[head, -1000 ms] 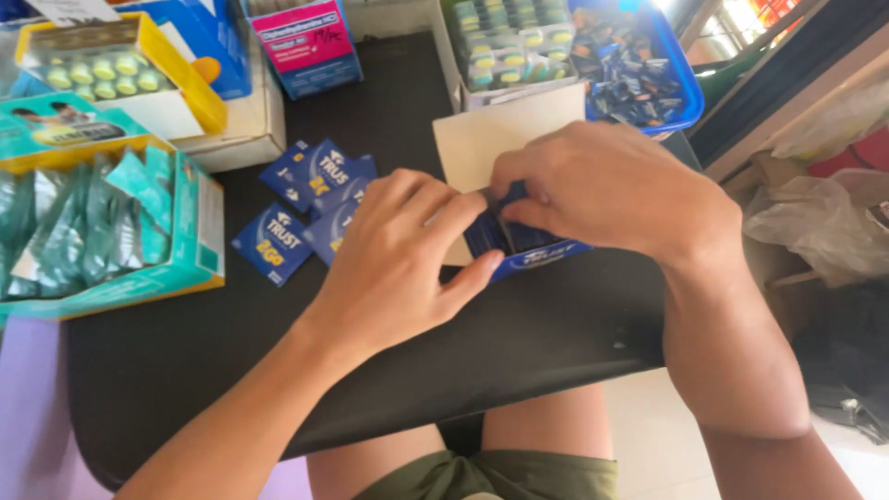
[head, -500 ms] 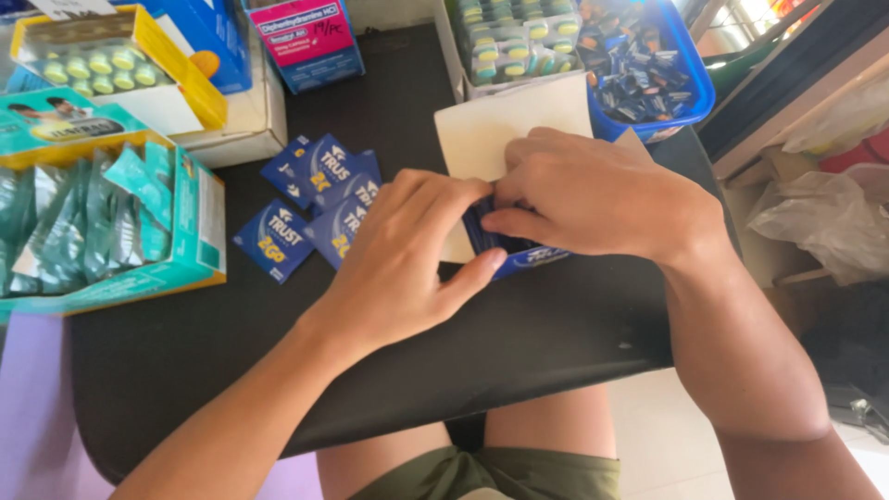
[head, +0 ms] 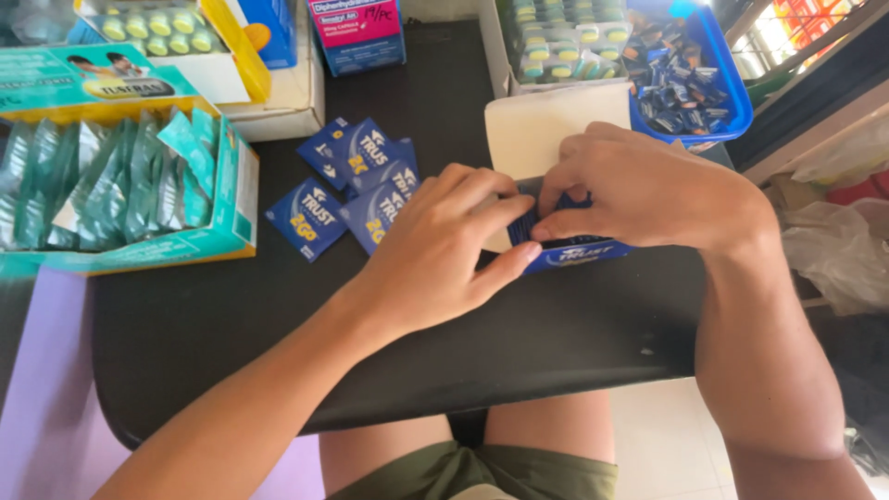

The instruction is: The person opens a blue cardboard box labeled 'TRUST 2GO' and removes multiple small blue sachets one by one. They place the sachets on the black table surface next to the box. The person handles the sachets and the box with their hands throughout the process.

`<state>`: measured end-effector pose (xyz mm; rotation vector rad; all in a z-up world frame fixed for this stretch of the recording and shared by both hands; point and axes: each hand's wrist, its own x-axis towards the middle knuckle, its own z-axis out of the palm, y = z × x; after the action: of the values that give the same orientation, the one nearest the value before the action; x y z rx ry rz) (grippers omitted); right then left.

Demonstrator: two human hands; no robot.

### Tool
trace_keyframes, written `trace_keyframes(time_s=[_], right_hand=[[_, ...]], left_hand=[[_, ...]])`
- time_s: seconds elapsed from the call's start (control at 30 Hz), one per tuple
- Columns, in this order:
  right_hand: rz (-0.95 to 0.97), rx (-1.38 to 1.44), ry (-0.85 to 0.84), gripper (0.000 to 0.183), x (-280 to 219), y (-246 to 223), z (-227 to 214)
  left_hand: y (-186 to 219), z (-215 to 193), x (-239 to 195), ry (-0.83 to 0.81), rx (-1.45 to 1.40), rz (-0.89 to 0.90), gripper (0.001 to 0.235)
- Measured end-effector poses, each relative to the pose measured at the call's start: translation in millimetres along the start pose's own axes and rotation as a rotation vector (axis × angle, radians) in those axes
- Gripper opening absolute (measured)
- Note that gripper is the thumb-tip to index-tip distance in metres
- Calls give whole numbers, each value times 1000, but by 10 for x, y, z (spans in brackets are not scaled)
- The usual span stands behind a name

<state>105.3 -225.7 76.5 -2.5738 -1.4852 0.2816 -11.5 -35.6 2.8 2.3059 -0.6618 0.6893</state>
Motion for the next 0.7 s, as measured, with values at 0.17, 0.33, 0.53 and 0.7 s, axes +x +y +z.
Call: trace_keyframes(time_s=[0.17,0.33,0.53,0.7], right_hand=[[11,34,-35,28,50,122,-19],[199,-35,-67,45,82,-71,-107],[45,-38,-17,35,-30,114,74],[93,-274,298,15,-86,-275,215]], left_hand=[[-30,28,-8,18,49,32,33],[-35,9,9,-4,-7,2,32],[-27,25,18,21,36,24,32],[-22,30,8,30,37,23,31]])
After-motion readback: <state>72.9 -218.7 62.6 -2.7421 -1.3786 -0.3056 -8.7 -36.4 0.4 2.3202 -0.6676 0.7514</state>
